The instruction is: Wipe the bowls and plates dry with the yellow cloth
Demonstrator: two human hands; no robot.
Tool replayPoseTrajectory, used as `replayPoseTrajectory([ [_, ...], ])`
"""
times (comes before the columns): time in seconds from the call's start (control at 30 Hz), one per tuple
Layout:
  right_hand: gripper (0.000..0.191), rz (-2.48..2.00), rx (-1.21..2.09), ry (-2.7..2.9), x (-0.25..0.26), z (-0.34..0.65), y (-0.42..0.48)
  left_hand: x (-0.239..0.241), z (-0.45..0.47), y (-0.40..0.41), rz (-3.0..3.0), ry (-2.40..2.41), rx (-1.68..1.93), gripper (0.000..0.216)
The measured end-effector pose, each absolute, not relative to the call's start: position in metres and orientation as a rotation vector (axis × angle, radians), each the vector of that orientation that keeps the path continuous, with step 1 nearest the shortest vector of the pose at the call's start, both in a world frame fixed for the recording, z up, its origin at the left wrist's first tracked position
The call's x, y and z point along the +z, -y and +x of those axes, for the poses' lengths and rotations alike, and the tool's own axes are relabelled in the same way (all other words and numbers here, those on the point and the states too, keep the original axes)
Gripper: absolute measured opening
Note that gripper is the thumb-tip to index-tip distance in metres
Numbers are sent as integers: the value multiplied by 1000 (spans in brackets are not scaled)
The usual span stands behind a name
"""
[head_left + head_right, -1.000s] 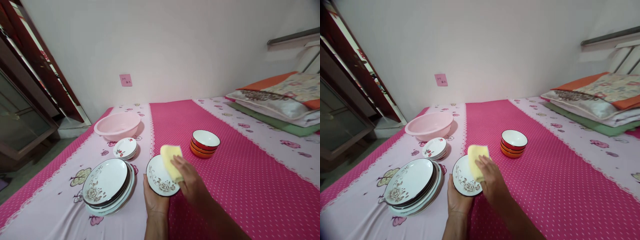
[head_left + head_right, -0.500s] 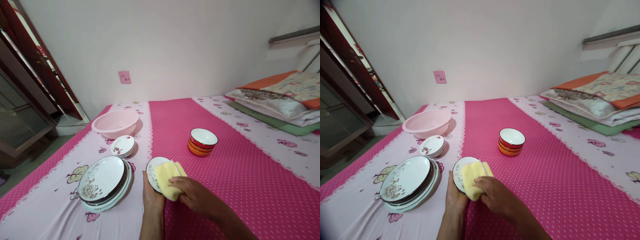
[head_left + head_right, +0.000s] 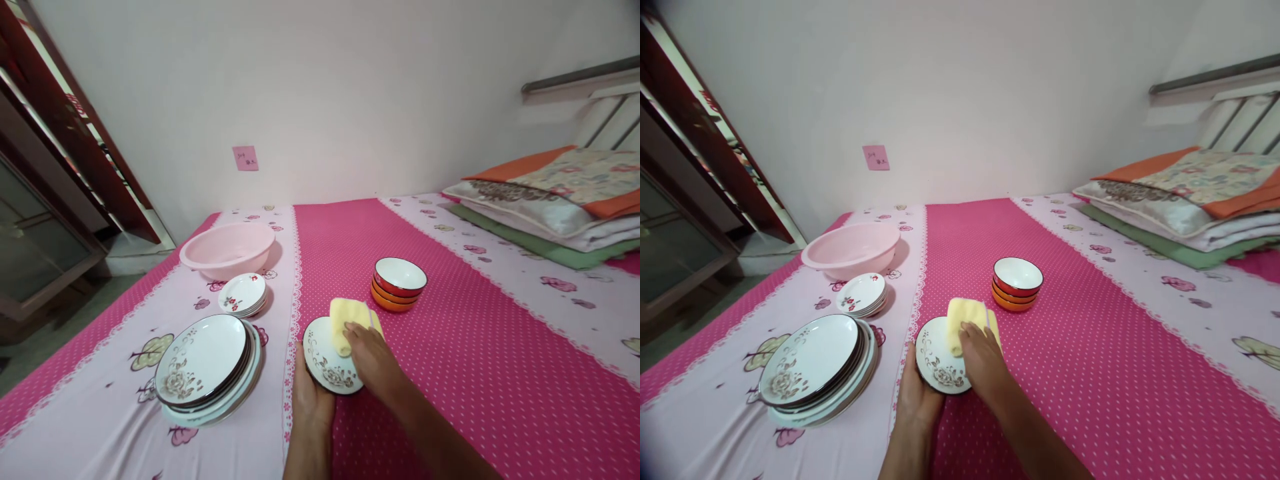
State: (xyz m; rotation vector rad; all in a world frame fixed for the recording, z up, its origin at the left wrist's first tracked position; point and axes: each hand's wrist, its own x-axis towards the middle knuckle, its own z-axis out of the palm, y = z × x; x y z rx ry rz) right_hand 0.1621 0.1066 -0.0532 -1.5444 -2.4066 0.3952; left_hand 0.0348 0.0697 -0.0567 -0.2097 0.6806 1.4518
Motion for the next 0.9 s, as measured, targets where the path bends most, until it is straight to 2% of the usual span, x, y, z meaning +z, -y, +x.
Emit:
replayPoseTrajectory([
  [0.13,38,-1545,469,2485,-34,172,-70,-58,31,-72,-189,-658,1454,55],
  [0.2,35,-1428,603,2498,-24,170,-51,-57,29,-70,-215,-646,1423,58],
  [0.3,44,-1128,819,2430,-22,159,-40,-57,27,-64,-257,-649,1375,58],
  [0.4,52,-972,775,2362,-39,142,-54,-60,27,-63,-256,-650,1442,46],
  [0.5,56,-1124,584,2409,-58,130,-81,-63,29,-67,-246,-661,1486,44],
  [0.63,65,-1448,471,2381,-62,138,-107,-65,31,-75,-221,-701,1448,58],
  [0.7,59,-1543,456,2377,-53,149,-106,-66,30,-77,-212,-718,1433,60],
  [0.8,39,-1599,481,2429,-34,164,-86,-68,29,-77,-192,-716,1425,59],
  [0.9,29,-1489,621,2434,-17,168,-55,-72,27,-74,-169,-688,1407,54],
])
